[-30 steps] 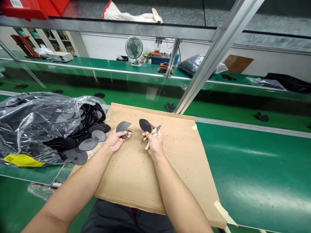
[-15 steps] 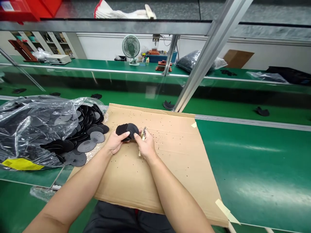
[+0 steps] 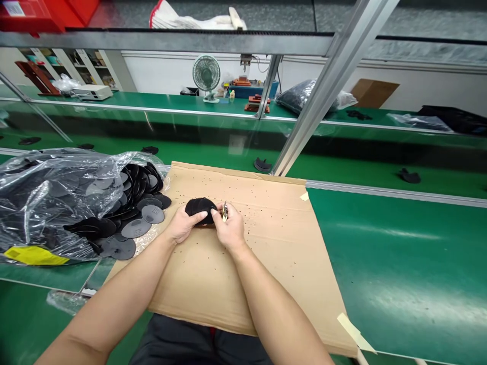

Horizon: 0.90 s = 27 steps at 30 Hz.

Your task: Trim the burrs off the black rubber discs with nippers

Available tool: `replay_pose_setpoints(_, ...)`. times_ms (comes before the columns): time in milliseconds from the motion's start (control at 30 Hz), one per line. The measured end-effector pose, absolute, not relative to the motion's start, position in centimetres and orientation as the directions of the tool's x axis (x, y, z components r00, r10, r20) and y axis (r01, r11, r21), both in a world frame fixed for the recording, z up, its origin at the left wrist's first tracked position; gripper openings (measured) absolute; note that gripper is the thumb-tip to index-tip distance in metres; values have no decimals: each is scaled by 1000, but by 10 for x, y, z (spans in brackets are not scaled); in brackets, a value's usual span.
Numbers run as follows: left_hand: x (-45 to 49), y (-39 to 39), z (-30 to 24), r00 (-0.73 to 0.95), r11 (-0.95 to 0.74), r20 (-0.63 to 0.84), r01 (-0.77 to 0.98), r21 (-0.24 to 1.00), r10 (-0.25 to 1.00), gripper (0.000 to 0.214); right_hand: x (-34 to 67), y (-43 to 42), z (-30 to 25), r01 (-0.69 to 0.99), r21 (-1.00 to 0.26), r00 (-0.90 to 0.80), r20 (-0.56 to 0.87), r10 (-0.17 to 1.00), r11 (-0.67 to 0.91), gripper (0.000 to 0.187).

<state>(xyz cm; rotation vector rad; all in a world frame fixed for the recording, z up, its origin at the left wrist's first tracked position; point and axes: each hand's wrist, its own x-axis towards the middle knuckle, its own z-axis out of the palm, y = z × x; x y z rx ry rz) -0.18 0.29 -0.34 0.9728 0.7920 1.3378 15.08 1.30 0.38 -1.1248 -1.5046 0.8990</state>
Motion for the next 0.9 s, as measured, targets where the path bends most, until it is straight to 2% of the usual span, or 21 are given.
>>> replay_pose_setpoints(100, -2, 3, -2, 65, -42, 74, -397, 917, 995, 41, 152, 13, 6, 236, -931, -77, 267, 961, 278, 27)
replay_pose_setpoints(200, -2, 2, 0, 80, -31, 66, -380, 925, 995, 41, 156, 14, 9, 250, -929, -173, 236, 956, 274, 34)
replay_pose_setpoints(333, -3, 1, 1, 130, -12, 66, -377, 926, 989, 39, 162, 17, 12, 190, -953, -285, 175, 942, 235, 36)
replay_pose_setpoints(533, -3, 1, -2, 138, -8, 60, -350, 937, 989, 36, 164, 17, 13, 219, -960, -269, 111, 957, 173, 39)
replay_pose_setpoints(733, -2, 0, -2, 138, 2, 56, -388, 922, 989, 34, 164, 17, 14, 280, -936, -263, 138, 955, 213, 39)
replay_pose_setpoints(900, -1, -1, -2, 195, 38, 50, -423, 905, 980, 34, 166, 18, 10, 251, -951, -246, 120, 962, 183, 39)
